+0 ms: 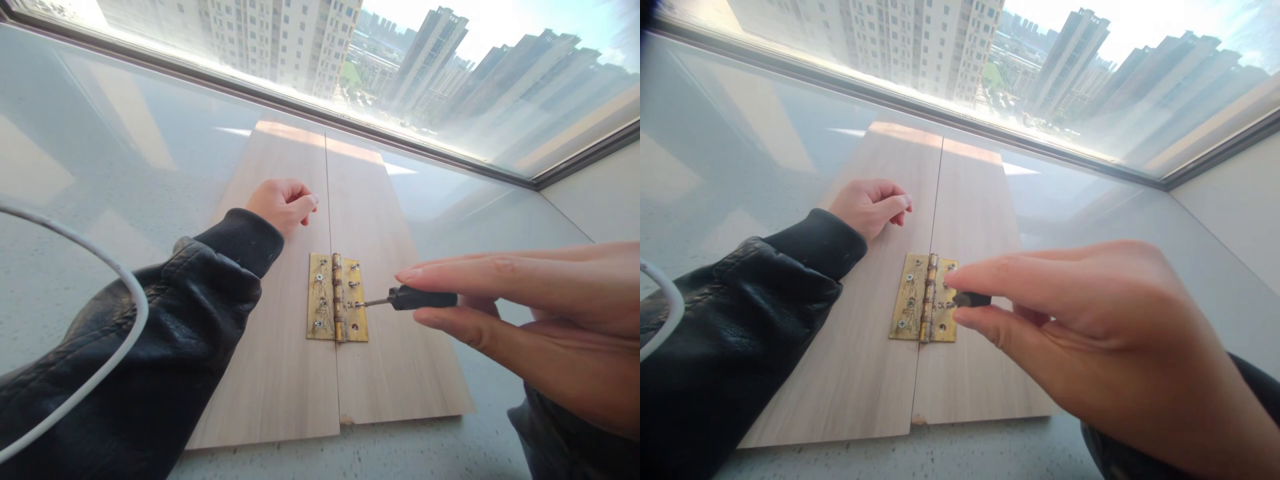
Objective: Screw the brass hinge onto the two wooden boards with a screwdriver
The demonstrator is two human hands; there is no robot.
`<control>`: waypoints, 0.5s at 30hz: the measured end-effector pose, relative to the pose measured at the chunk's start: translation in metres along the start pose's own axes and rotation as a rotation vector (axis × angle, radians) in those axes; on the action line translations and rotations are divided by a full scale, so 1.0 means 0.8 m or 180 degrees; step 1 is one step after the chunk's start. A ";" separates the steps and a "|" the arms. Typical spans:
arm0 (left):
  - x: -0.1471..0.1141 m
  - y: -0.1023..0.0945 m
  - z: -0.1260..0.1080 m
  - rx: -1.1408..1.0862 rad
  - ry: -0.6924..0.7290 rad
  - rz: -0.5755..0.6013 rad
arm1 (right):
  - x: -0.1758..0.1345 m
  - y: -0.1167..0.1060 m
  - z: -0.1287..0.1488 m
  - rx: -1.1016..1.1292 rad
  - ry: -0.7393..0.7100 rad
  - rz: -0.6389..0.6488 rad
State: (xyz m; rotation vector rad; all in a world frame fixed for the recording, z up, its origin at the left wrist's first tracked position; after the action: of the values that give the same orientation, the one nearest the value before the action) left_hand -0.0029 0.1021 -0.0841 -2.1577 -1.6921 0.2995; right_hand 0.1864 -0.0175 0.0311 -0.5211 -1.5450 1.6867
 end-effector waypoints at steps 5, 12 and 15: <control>0.000 0.000 0.000 -0.0015 0.0005 -0.0002 | -0.009 -0.002 -0.001 -0.0608 0.0175 -0.0165; 0.001 0.001 0.000 -0.0036 -0.0005 0.0004 | -0.011 0.004 0.005 -0.1083 0.0408 -0.0063; 0.001 0.001 0.001 -0.0034 -0.0031 0.0004 | -0.007 0.007 0.002 -0.1289 0.0589 -0.0128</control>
State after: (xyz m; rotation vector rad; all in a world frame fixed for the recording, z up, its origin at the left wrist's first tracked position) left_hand -0.0020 0.1027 -0.0852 -2.1685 -1.7012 0.3025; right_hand 0.1877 -0.0226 0.0251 -0.8230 -1.7502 1.2565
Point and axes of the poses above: each hand's wrist, its own x-axis towards the middle knuckle, its own y-axis out of the palm, z = x × y, the point moved 2 cm from there along x, towards the middle knuckle, and after that the axes turned 8 degrees about z, right-handed, at the moved point
